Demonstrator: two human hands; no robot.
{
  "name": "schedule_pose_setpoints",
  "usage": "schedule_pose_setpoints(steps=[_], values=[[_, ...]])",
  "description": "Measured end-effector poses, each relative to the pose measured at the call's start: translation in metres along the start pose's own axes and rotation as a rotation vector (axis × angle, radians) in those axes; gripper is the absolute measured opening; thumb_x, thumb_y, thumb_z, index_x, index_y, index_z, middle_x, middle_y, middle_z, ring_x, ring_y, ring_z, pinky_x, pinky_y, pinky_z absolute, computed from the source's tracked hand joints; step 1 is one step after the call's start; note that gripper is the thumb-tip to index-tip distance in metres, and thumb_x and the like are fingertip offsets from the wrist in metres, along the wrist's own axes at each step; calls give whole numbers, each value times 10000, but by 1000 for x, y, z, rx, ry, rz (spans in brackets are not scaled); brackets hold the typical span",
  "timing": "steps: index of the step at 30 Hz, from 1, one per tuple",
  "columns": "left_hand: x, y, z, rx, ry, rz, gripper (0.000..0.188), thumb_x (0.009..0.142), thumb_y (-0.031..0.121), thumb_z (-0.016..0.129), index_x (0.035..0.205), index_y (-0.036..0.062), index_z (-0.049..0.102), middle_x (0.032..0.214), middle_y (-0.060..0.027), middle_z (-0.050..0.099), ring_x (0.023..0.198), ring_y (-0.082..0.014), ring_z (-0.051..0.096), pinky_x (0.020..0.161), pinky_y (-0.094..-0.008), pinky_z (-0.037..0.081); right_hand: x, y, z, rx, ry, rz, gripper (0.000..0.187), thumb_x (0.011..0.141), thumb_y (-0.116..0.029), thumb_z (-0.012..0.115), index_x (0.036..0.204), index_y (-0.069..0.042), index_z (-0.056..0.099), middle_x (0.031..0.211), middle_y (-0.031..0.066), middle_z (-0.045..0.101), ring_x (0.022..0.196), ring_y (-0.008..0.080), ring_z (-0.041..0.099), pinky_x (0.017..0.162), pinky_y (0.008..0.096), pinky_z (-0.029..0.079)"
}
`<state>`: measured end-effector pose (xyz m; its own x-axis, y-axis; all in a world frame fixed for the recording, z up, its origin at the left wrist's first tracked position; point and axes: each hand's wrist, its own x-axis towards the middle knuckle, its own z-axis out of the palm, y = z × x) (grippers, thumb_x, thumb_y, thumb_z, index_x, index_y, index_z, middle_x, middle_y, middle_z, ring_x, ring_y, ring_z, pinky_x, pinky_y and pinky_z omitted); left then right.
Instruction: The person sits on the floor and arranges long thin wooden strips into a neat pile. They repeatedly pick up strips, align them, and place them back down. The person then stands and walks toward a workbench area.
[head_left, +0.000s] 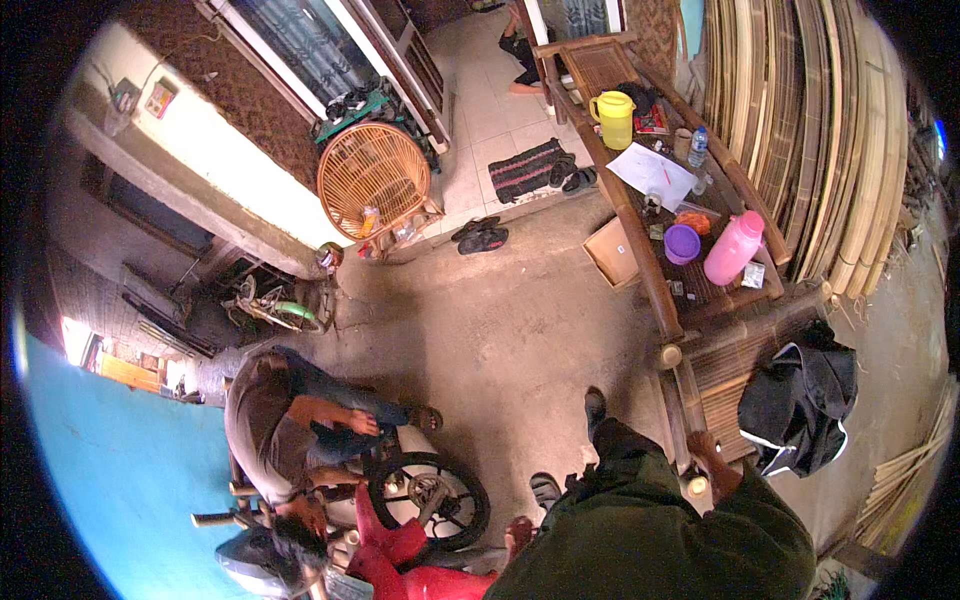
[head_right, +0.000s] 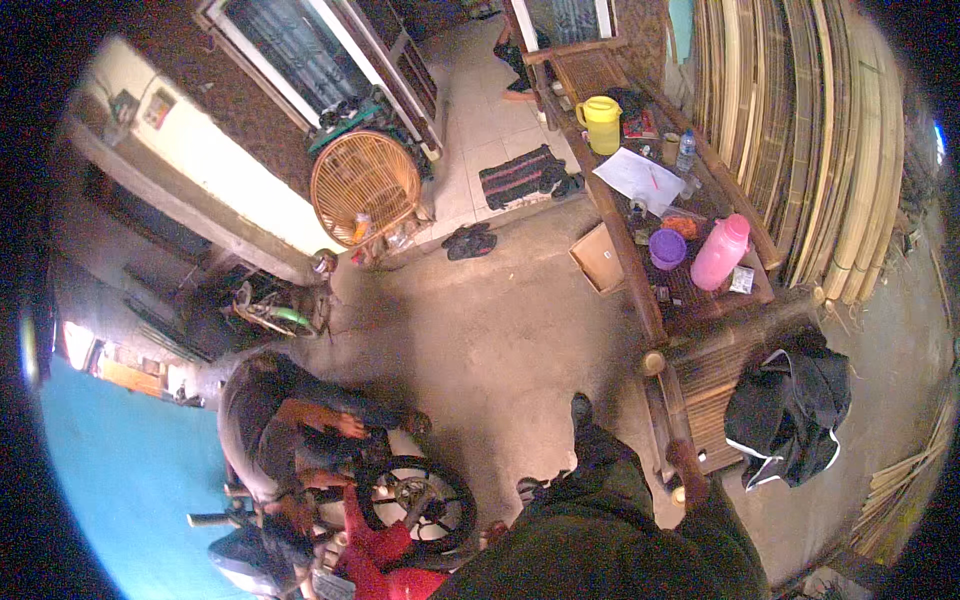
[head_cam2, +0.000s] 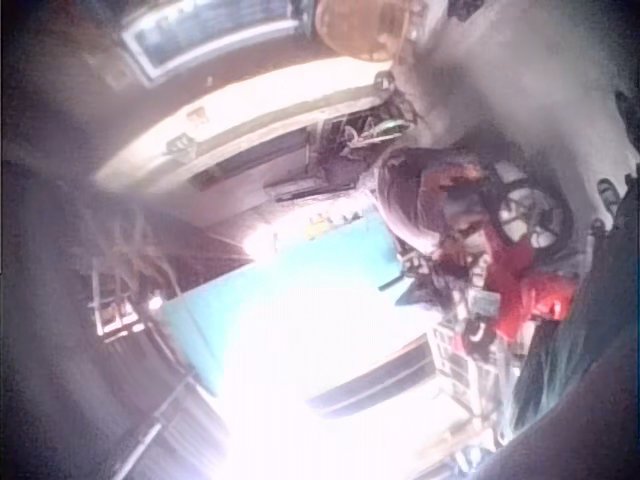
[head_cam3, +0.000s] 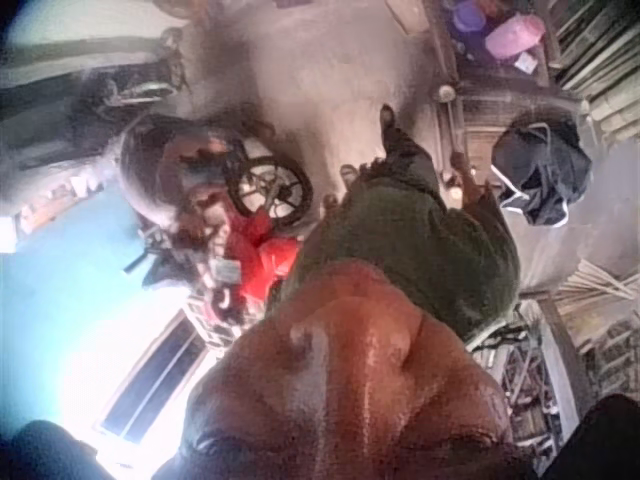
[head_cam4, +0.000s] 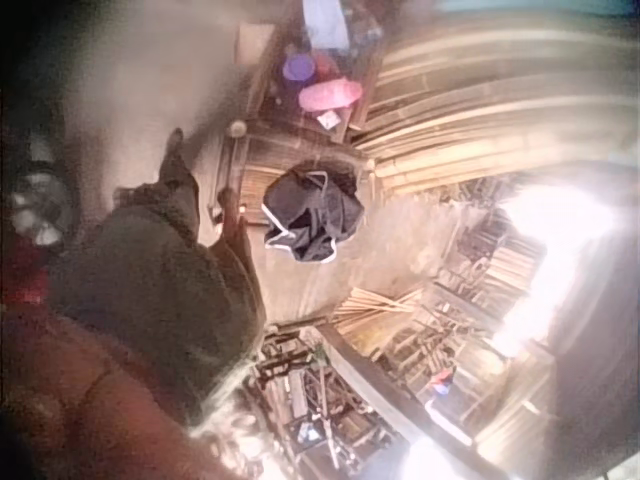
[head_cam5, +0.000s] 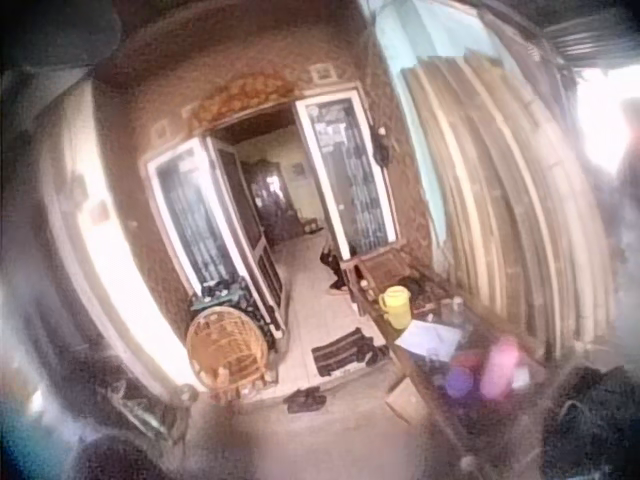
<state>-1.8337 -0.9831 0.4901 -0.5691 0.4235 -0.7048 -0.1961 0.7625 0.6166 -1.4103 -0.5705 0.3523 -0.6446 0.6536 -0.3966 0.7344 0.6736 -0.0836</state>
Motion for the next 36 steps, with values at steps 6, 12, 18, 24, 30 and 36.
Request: schedule_pose_setpoints(steps=[6, 12, 18, 24, 30, 36], values=[[54, 85, -32, 165, 14, -8, 200, 846, 210, 575, 962, 53, 618, 874, -161, 611, 745, -343, 590, 561, -476, 454, 259, -125, -153, 613, 529, 77, 172, 830, -215, 623, 790, -48, 633, 760, 198, 660, 719, 402, 641, 647, 479, 487], [127, 152, -81, 288, 46, -69, 195, 849, 209, 584, 954, 47, 615, 852, -187, 610, 740, -374, 595, 572, -495, 457, 421, -270, -349, 885, 451, -156, 155, 869, -157, 606, 866, -2, 612, 770, 221, 637, 780, 417, 648, 633, 461, 485], [256, 231, -119, 288, -30, -60, 191, 852, 207, 594, 945, 41, 612, 829, -213, 609, 735, -405, 599, 584, -513, 459, 491, -263, -346, 750, 402, -114, 179, 909, -190, 583, 908, -26, 656, 855, 237, 660, 815, 435, 650, 674, 504, 498], [418, 340, -145, 295, -166, 35, 189, 855, 206, 604, 936, 35, 609, 807, -239, 608, 729, -436, 604, 595, -532, 462, 418, -72, -180, 53, 315, 46, 295, 881, -339, 580, 825, -69, 684, 744, 177, 641, 624, 368, 615, 575, 450, 499], [616, 451, -271, 496, -1, 236, 189, 858, 204, 614, 928, 29, 606, 784, -265, 607, 724, -467, 609, 607, -550, 465, 420, -146, -232, 438, 72, 624, 303, 855, -333, 626, 931, -48, 691, 837, 162, 703, 685, 334, 673, 655, 424, 553], [716, 711, -236, 350, 135, 854, 246, 899, 211, 636, 1069, 34, 645, 907, -223, 697, 815, -377, 690, 708, -443, 549, 518, -174, -289, 318, -123, 466, 342, 809, -340, 691, 944, -27, 663, 761, 117, 688, 664, 280, 677, 607, 382, 548]])
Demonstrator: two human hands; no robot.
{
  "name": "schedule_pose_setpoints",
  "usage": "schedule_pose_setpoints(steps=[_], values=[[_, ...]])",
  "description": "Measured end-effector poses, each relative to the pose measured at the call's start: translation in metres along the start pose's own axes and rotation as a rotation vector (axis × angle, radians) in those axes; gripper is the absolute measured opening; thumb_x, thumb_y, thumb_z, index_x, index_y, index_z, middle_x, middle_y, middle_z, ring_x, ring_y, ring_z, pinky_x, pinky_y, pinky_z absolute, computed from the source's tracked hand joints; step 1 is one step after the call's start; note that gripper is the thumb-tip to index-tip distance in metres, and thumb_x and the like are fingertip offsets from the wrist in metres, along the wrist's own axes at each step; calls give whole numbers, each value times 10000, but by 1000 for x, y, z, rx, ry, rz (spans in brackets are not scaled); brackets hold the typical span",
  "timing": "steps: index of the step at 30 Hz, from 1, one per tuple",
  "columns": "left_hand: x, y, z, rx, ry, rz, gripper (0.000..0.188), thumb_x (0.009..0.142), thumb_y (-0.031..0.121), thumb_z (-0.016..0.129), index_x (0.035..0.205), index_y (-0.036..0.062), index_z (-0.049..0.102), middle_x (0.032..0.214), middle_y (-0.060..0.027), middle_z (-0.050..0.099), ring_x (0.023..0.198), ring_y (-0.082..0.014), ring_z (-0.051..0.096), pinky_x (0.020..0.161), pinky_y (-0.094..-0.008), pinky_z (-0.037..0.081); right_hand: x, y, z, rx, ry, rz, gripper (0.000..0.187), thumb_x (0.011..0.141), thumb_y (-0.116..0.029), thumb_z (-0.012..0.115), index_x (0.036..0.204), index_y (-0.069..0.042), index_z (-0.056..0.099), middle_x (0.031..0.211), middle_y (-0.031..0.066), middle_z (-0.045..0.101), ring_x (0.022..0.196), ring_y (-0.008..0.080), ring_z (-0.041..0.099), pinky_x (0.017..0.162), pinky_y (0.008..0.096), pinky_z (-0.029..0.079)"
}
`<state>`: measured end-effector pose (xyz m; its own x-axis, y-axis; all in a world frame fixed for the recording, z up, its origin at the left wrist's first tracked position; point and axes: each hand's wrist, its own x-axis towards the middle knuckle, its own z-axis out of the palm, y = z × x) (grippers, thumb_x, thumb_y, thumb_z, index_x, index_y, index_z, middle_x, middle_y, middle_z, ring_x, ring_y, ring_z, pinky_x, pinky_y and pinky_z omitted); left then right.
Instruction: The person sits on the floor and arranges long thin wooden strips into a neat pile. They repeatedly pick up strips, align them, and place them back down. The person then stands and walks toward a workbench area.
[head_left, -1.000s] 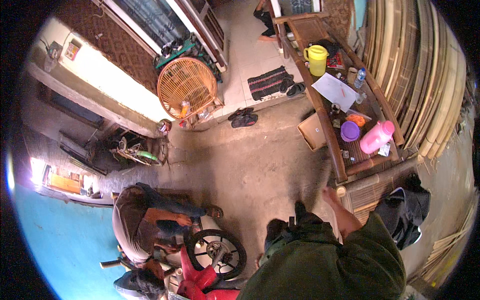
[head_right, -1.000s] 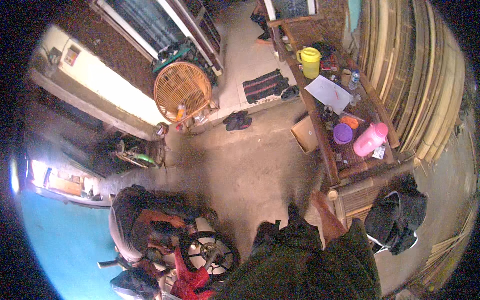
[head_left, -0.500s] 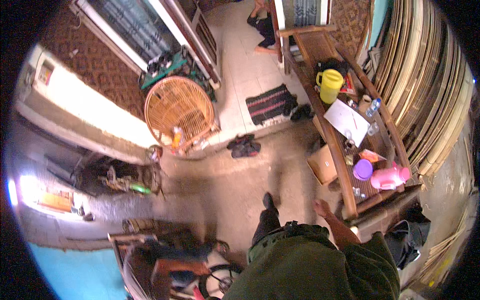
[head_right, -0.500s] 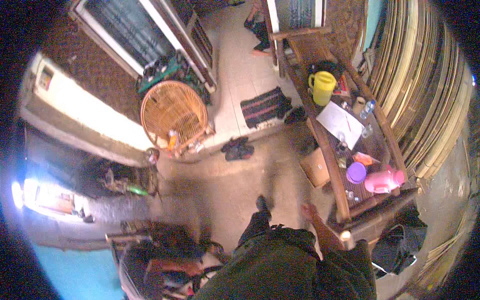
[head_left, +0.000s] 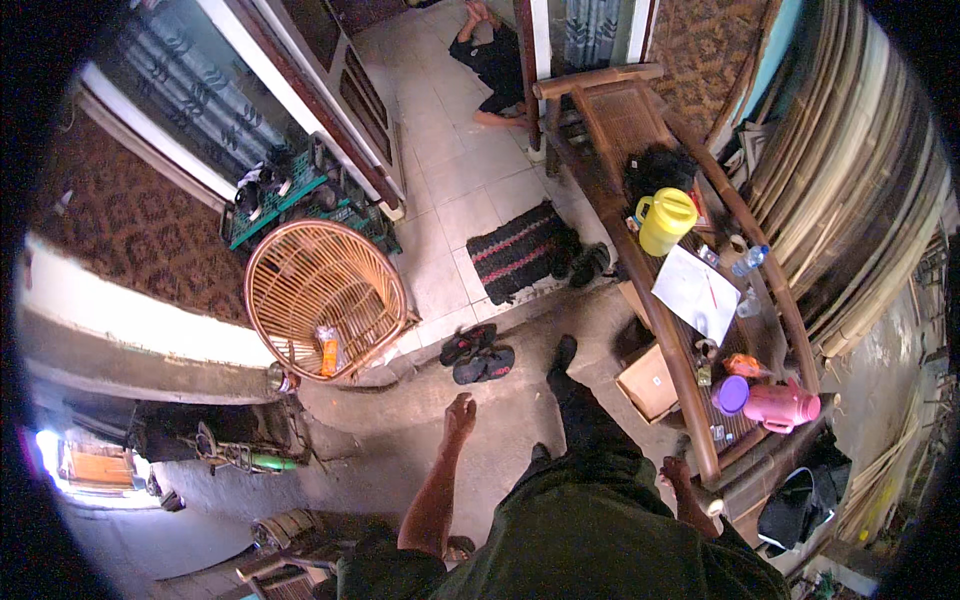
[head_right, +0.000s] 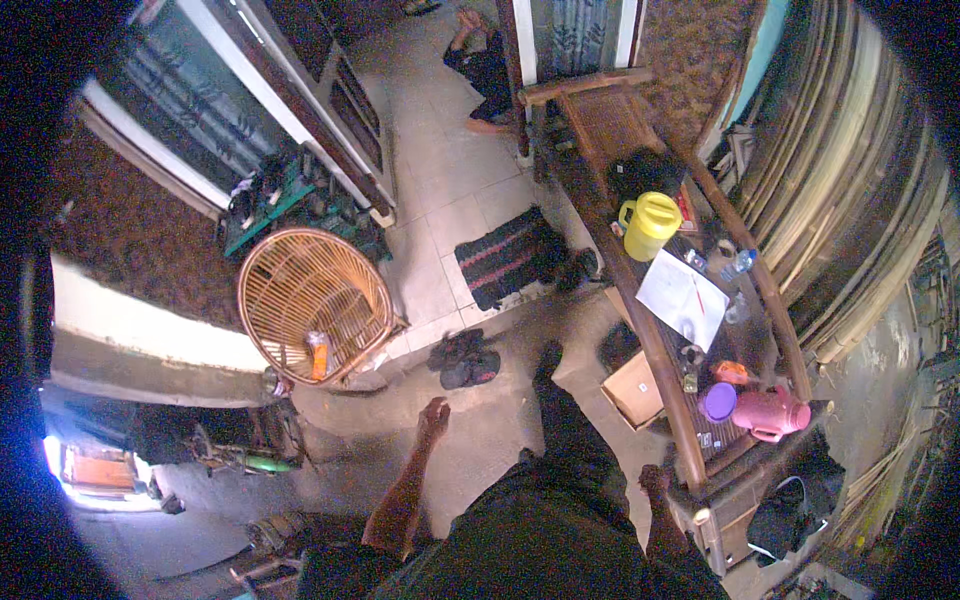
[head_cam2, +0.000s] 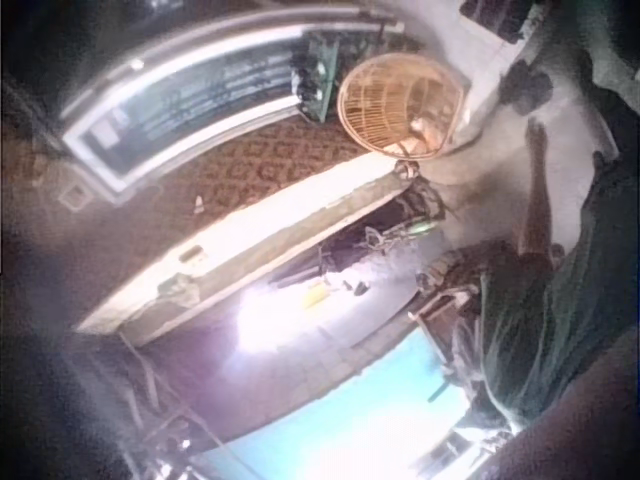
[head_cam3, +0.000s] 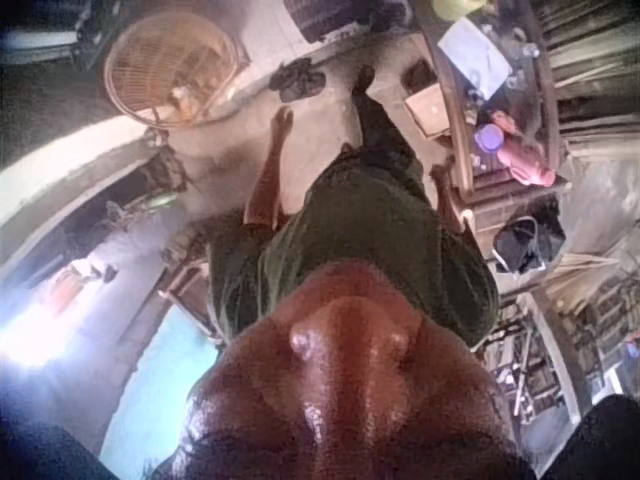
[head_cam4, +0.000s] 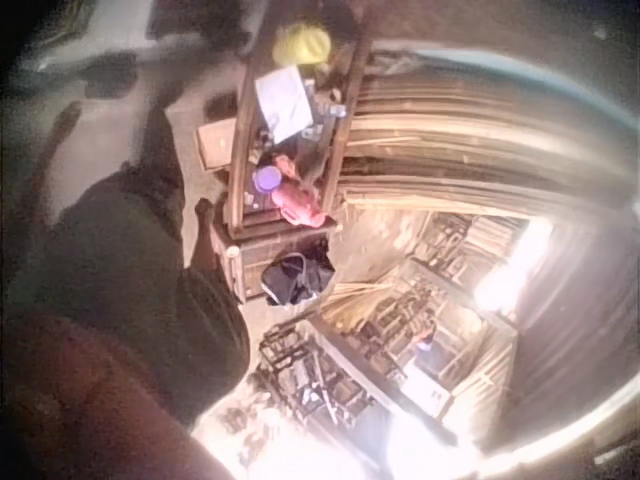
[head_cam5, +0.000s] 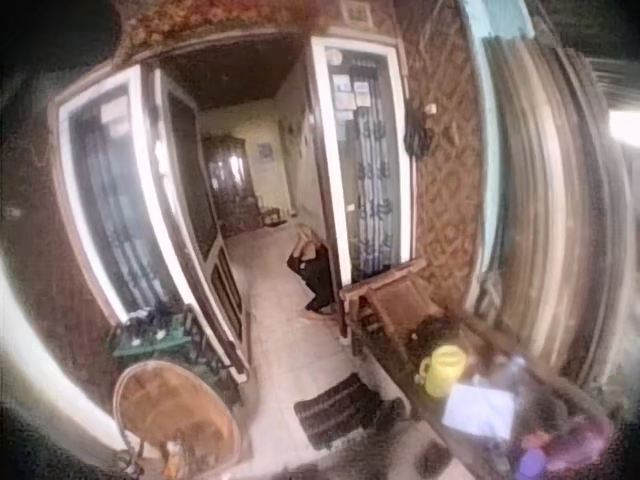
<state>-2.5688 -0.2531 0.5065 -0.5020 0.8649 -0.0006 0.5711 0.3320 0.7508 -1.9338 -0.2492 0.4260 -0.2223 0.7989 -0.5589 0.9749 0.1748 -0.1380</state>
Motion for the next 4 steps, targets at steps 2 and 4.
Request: schedule_pose_setpoints(steps=[2, 4], values=[[38, 45, -14, -45, -134, -219, 290, 916, 257, 635, 1114, 46, 649, 923, -213, 707, 853, -362, 695, 750, -453, 547, 36, -44, -17, 835, -16, 88, 340, 838, -344, 677, 989, -40, 677, 800, 104, 704, 674, 286, 685, 594, 374, 546], [75, 74, -20, -34, -214, -317, 325, 927, 295, 628, 1142, 54, 650, 920, -200, 714, 872, -367, 689, 777, -476, 541, 91, -41, -9, 811, 62, -19, 347, 873, -431, 701, 927, -93, 644, 859, 98, 720, 687, 283, 695, 581, 483, 527]])
